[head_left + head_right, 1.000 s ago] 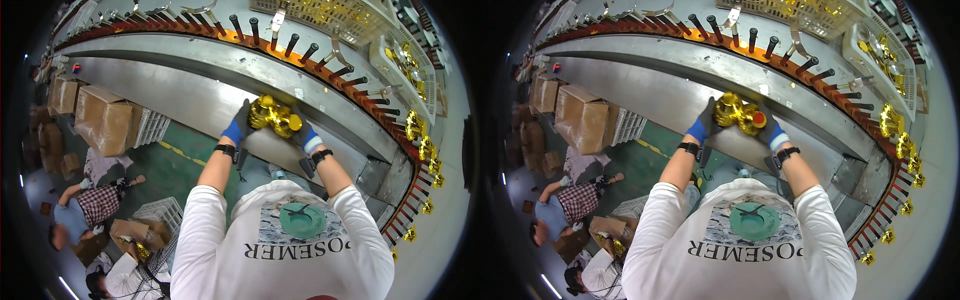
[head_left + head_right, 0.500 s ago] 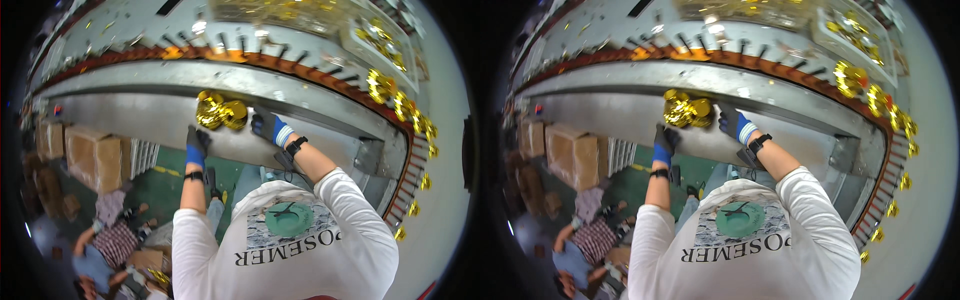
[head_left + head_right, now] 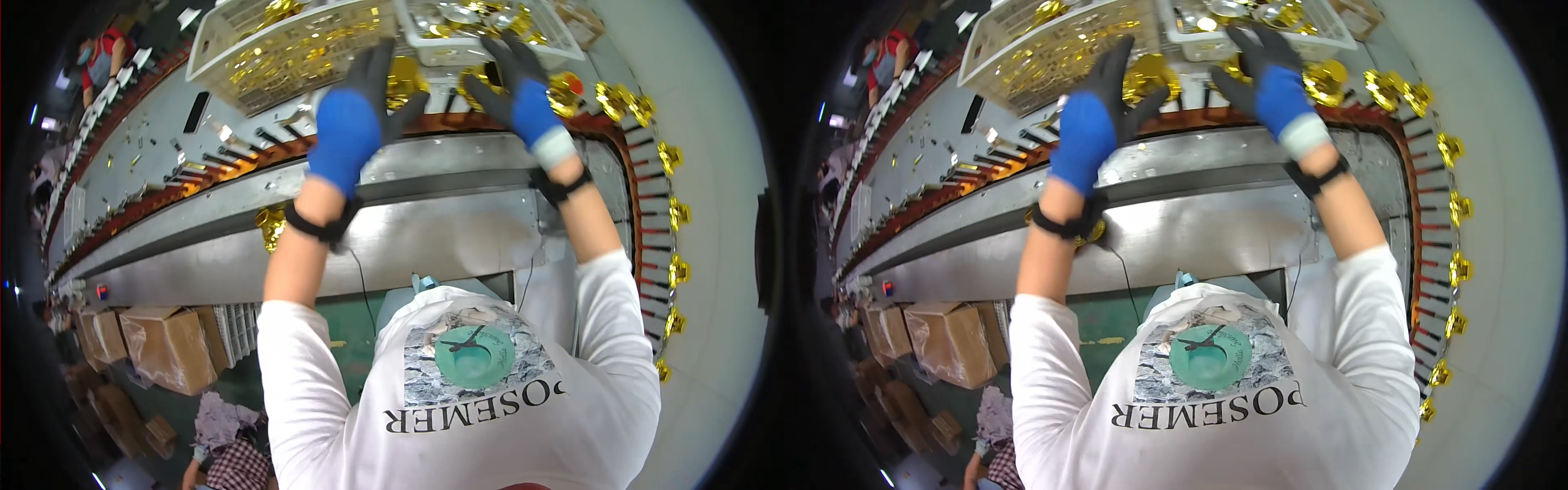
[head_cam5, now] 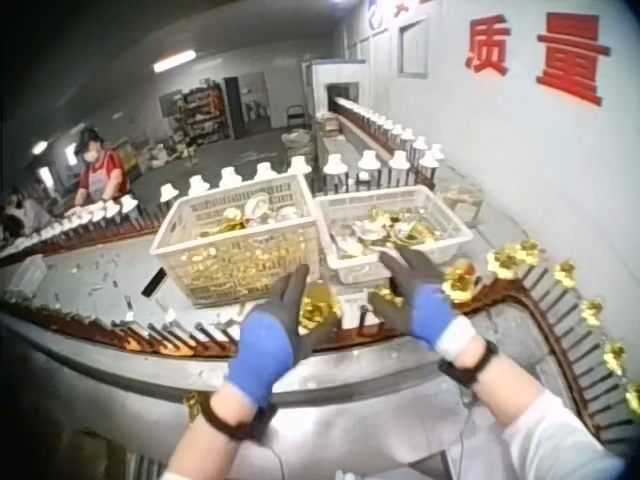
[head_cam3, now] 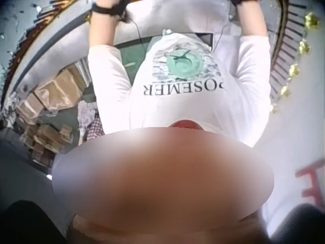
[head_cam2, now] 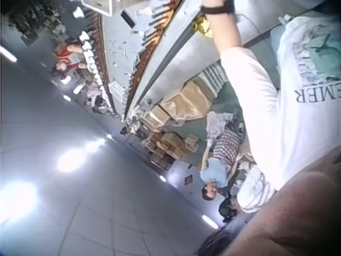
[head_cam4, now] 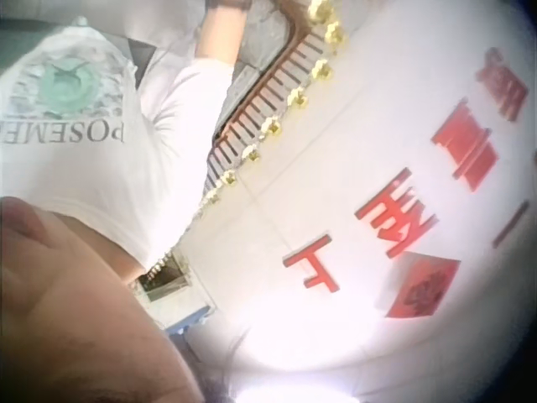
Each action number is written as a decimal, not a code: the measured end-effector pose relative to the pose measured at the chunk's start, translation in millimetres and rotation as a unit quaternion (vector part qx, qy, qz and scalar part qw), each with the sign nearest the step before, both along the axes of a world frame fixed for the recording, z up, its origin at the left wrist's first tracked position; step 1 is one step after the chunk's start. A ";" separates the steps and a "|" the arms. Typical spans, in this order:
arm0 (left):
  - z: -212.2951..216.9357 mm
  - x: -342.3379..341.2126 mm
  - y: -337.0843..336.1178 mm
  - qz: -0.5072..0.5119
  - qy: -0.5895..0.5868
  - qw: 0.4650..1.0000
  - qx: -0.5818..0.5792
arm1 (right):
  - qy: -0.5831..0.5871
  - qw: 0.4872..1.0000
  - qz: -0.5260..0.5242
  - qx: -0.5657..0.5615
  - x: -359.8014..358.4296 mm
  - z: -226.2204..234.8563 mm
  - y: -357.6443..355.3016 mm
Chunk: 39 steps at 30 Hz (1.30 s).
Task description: The person is handling gold-colored cups on a conveyor belt, placing them onto pegs, moving them between different parts of the belt, and stacking them.
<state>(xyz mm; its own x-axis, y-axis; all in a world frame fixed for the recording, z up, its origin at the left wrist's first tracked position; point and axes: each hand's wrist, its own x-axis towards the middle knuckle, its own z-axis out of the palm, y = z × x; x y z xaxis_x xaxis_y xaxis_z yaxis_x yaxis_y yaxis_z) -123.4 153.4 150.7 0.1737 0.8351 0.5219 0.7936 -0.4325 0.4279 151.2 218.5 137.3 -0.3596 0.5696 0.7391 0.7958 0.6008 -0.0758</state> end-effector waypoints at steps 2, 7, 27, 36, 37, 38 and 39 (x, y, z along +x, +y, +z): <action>7.7 21.7 42.0 0.038 0.117 0.988 -0.095 | 0.081 0.951 0.043 -0.294 4.3 -17.1 17.9; -23.2 10.1 29.5 0.050 0.201 0.973 -0.097 | 0.057 0.969 0.103 -0.217 15.4 -8.1 -9.5; -273.7 124.2 -152.5 0.109 -0.004 0.898 -0.426 | 0.040 0.896 0.218 -0.385 172.0 -238.1 -109.3; -19.5 118.5 37.3 0.020 0.003 0.999 0.038 | 0.001 0.966 0.077 -0.249 154.9 -6.6 42.6; -15.3 125.2 45.2 0.027 0.051 0.996 -0.068 | -0.002 0.964 0.083 -0.253 152.4 -10.7 44.3; -22.1 122.0 52.5 0.023 0.055 0.995 -0.076 | -0.008 0.964 0.097 -0.247 144.2 -12.5 44.0; -33.0 114.2 50.9 0.020 0.059 0.994 -0.090 | -0.013 0.963 0.112 -0.246 133.1 -18.4 38.7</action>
<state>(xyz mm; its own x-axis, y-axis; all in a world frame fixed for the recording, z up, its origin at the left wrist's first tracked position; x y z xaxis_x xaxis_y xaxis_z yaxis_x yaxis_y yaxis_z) -9.2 204.3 117.7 0.1890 0.9206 0.3416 0.8580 -0.3240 0.3985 284.2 257.3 118.9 -0.5285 0.7546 0.3890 0.6566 0.6537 -0.3762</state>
